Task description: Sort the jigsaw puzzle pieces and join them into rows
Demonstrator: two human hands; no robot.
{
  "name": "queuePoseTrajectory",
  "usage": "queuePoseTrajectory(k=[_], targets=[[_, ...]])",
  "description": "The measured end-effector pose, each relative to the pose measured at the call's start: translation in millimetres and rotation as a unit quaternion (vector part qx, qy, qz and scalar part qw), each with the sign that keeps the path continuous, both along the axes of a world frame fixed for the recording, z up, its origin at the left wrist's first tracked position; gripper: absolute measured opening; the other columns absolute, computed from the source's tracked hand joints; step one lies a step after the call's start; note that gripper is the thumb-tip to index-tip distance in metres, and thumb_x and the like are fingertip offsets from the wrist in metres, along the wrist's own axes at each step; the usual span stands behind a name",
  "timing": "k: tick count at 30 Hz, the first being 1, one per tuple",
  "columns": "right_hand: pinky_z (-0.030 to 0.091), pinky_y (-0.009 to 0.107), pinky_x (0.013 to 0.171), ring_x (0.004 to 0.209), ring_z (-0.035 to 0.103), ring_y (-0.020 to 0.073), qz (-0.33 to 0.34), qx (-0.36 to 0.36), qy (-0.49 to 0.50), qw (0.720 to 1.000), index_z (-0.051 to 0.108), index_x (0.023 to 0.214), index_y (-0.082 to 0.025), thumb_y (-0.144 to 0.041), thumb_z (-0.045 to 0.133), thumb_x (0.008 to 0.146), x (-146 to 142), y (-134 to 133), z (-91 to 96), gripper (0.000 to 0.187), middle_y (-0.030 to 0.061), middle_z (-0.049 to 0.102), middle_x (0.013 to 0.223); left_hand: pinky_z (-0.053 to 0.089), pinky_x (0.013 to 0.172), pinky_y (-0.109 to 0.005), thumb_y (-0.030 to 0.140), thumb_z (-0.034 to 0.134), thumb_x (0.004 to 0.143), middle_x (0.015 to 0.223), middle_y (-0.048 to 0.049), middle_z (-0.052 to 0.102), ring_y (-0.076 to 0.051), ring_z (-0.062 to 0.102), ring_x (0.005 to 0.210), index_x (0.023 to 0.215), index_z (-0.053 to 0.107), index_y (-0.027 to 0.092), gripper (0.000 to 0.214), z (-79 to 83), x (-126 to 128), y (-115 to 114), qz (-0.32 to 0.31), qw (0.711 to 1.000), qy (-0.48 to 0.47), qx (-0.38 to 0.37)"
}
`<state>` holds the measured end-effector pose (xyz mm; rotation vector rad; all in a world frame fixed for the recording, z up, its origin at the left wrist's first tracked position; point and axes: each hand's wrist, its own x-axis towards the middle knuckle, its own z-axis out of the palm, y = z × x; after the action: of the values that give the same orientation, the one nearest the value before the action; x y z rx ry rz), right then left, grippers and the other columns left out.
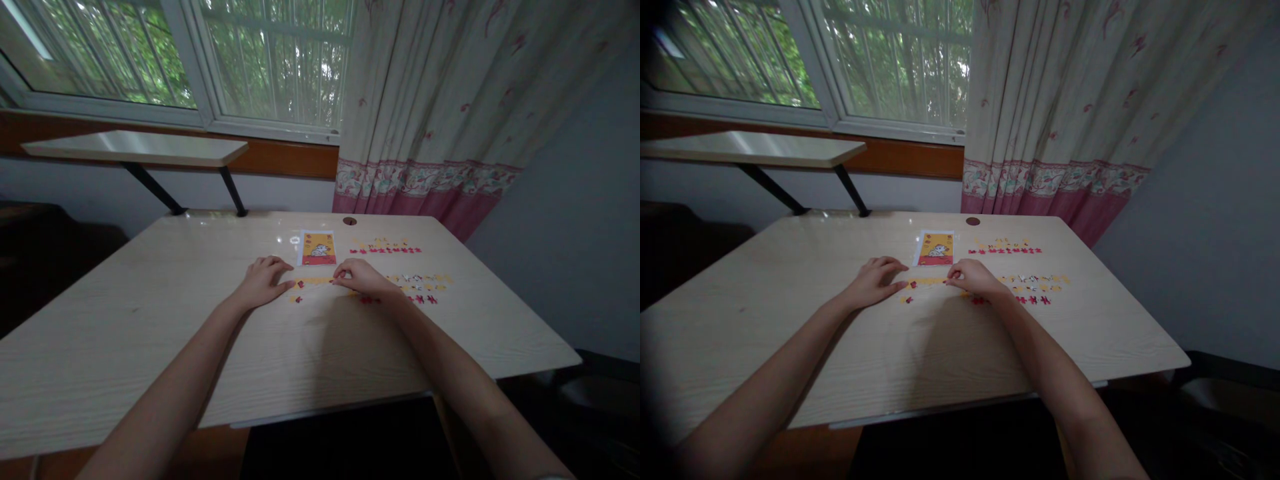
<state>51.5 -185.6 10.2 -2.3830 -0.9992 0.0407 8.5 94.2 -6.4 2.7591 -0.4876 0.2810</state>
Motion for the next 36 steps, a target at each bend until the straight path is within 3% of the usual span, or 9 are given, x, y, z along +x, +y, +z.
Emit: queuePoseTrajectory(k=[15,36], targets=[[0.038,0.023,0.069,0.072,0.055,0.0124,-0.012,-0.009,-0.019,1.000,0.068,0.081,-0.015,-0.020,0.058,0.077,-1.0,-4.9,9.3,0.011,0.0043,0.064,0.078,0.035,0.087,-0.043,0.054,0.048,0.077,0.110,-0.0072,0.053,-0.027,0.046,0.102,0.105,0.059,0.024,0.042,2.0,-0.2,1.5,-0.009,1.000,0.004,-0.008],[0.037,0.022,0.068,0.072,0.055,0.0121,0.007,-0.009,-0.011,1.000,0.068,0.081,-0.016,-0.022,0.059,0.078,-0.4,-2.2,3.6,0.011,0.0041,0.064,0.078,0.033,0.091,-0.043,0.053,0.050,0.077,0.114,-0.0073,0.052,-0.027,0.046,0.104,0.108,0.058,0.024,0.044,0.6,1.9,5.4,-0.029,0.999,0.016,-0.003]])
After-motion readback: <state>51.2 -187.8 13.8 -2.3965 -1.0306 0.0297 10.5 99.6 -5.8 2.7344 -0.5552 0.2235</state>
